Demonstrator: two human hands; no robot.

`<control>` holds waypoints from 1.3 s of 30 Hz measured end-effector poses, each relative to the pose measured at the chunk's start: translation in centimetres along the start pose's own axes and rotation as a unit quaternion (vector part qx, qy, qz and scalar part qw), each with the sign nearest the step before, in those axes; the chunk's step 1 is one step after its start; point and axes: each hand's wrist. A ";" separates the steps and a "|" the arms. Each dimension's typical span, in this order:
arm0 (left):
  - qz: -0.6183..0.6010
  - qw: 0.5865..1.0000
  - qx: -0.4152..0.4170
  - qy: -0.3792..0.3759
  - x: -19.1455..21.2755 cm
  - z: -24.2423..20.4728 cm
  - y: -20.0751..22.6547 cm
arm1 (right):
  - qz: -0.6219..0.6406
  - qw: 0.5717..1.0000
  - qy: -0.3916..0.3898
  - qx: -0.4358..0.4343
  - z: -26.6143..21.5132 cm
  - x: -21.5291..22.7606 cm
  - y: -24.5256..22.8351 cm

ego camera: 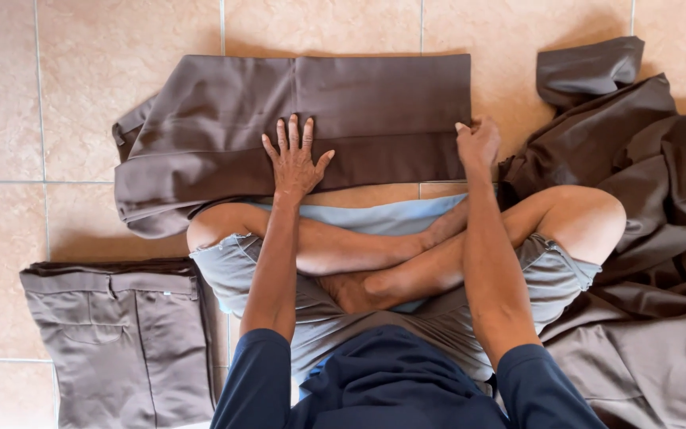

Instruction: Folding brown pants into neat rectangular shapes while sitting on the floor.

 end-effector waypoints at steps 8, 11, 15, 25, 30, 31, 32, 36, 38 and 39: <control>0.015 1.000 -0.007 0.025 -0.3 0.3 -0.1 | 0.063 0.991 0.024 -0.113 1.7 -1.9 1.8; 0.004 0.998 -0.010 0.069 0.6 0.6 0.4 | 0.067 0.993 0.055 -0.080 1.1 -1.5 2.6; 0.005 0.996 -0.004 0.085 -0.4 0.6 -0.2 | 0.068 0.995 -0.009 -0.078 -0.8 2.7 -1.2; -0.003 0.998 0.017 0.062 -0.2 0.8 -0.3 | 0.088 0.993 -0.025 -0.077 -1.3 3.3 -1.4; -0.010 0.998 0.021 0.059 -0.5 0.9 -0.5 | 0.097 0.991 -0.014 -0.089 -1.0 3.3 -1.1; -0.008 0.998 0.024 0.049 -0.3 0.8 -0.3 | 0.095 0.992 -0.025 -0.083 -0.8 3.2 -1.0; -0.007 0.999 0.026 0.040 -0.1 0.7 -0.2 | 0.092 0.992 -0.036 -0.077 -0.7 3.2 -0.8; -0.003 0.999 0.047 0.027 2.0 0.5 1.2 | 0.126 0.984 -0.023 -0.122 0.7 1.7 1.3; -0.060 0.996 0.007 0.069 3.5 0.4 1.6 | 0.185 0.981 0.035 -0.056 1.2 2.3 1.0; -0.058 0.996 0.012 0.071 3.5 -0.1 2.0 | 0.186 0.981 0.032 -0.051 0.6 4.0 -0.9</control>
Point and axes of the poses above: each hand's wrist, its own z-axis towards the middle knuckle, its own x-axis out of the back of the hand, y = z × x, and after that the axes turned 5 degrees about -z, right-handed
